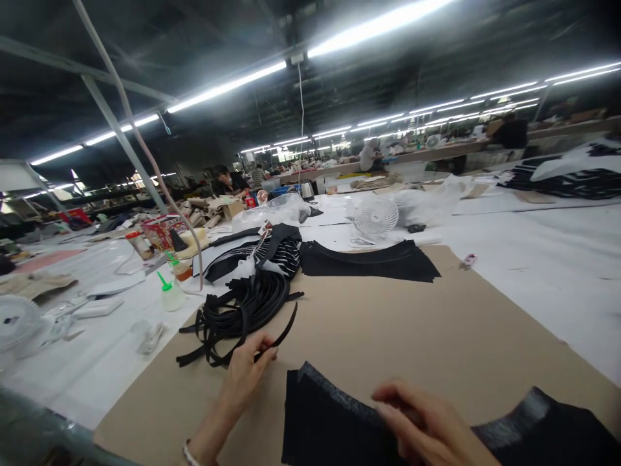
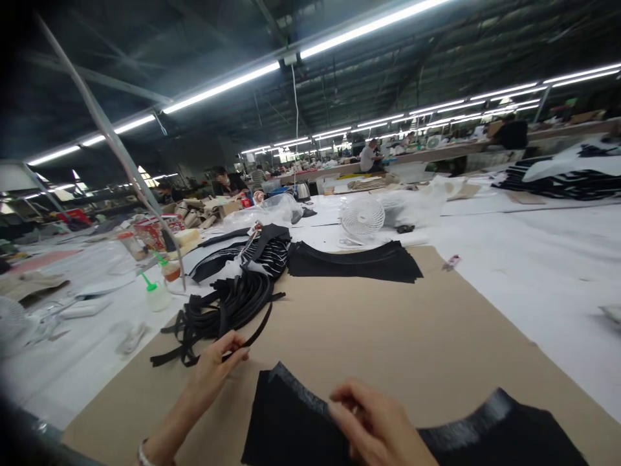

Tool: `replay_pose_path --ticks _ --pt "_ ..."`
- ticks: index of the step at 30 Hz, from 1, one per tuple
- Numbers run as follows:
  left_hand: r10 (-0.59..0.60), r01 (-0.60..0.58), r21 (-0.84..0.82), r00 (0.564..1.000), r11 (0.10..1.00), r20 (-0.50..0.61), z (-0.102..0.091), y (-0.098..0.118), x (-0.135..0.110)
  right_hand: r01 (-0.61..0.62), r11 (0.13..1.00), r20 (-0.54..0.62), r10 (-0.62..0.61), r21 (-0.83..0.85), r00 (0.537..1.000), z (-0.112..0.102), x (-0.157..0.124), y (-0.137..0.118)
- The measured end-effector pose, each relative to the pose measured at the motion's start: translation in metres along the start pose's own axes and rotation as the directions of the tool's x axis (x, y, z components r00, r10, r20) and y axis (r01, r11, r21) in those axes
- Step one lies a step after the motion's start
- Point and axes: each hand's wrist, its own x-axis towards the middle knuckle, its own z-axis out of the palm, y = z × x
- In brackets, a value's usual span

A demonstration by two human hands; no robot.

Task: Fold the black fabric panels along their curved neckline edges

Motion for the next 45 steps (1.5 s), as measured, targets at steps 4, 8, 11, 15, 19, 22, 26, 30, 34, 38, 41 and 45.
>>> replay_pose_path --ticks 4,8,11,15,19,22,26,30,34,38,41,45 --pt "0.010 -0.007 -0.065 0.999 0.998 0.043 0.003 0.002 -0.008 -0.176 0.928 0.074 0.160 0.328 0.984 0.044 0.070 -0.039" --pt "0.001 0.003 -0.082 0.999 0.997 0.045 0.005 0.003 -0.018 -0.203 0.882 0.093 0.181 0.425 0.979 0.079 0.122 -0.049" --pt "-0.011 0.017 -0.105 0.998 0.994 0.058 0.006 0.004 -0.022 -0.195 0.874 0.087 0.174 0.446 0.981 0.096 0.136 -0.054" --pt "-0.025 0.040 -0.159 0.995 0.987 0.095 0.007 0.000 -0.021 -0.191 0.871 0.099 0.164 0.452 0.982 0.103 0.138 -0.056" --pt "-0.043 0.060 -0.161 0.993 0.985 0.112 0.007 -0.007 -0.016 -0.216 0.872 0.122 0.181 0.440 0.976 0.103 0.136 -0.054" --pt "-0.046 0.064 -0.155 0.992 0.986 0.114 0.006 -0.009 -0.013 -0.235 0.874 0.127 0.200 0.425 0.972 0.104 0.136 -0.053" --pt "-0.036 0.056 -0.162 0.992 0.985 0.121 0.006 -0.008 -0.012 -0.237 0.885 0.120 0.205 0.401 0.971 0.106 0.137 -0.054" --pt "-0.038 0.063 -0.187 0.990 0.980 0.134 0.005 -0.008 -0.012 -0.183 0.912 0.084 0.164 0.366 0.983 0.104 0.137 -0.053" --pt "-0.046 0.083 -0.232 0.986 0.969 0.162 0.005 -0.005 -0.011 -0.096 0.935 0.020 0.094 0.341 0.995 0.101 0.138 -0.054" --pt "-0.074 0.115 -0.273 0.985 0.955 0.156 0.003 -0.003 -0.007 -0.063 0.931 0.033 0.055 0.359 0.998 0.100 0.137 -0.057" --pt "-0.102 0.142 -0.294 0.984 0.945 0.146 0.001 -0.007 -0.003 -0.043 0.927 0.024 0.037 0.372 0.999 0.101 0.137 -0.057" --pt "-0.115 0.143 -0.276 0.987 0.950 0.116 0.002 -0.013 0.002 -0.041 0.929 0.003 0.043 0.367 0.999 0.104 0.137 -0.055"
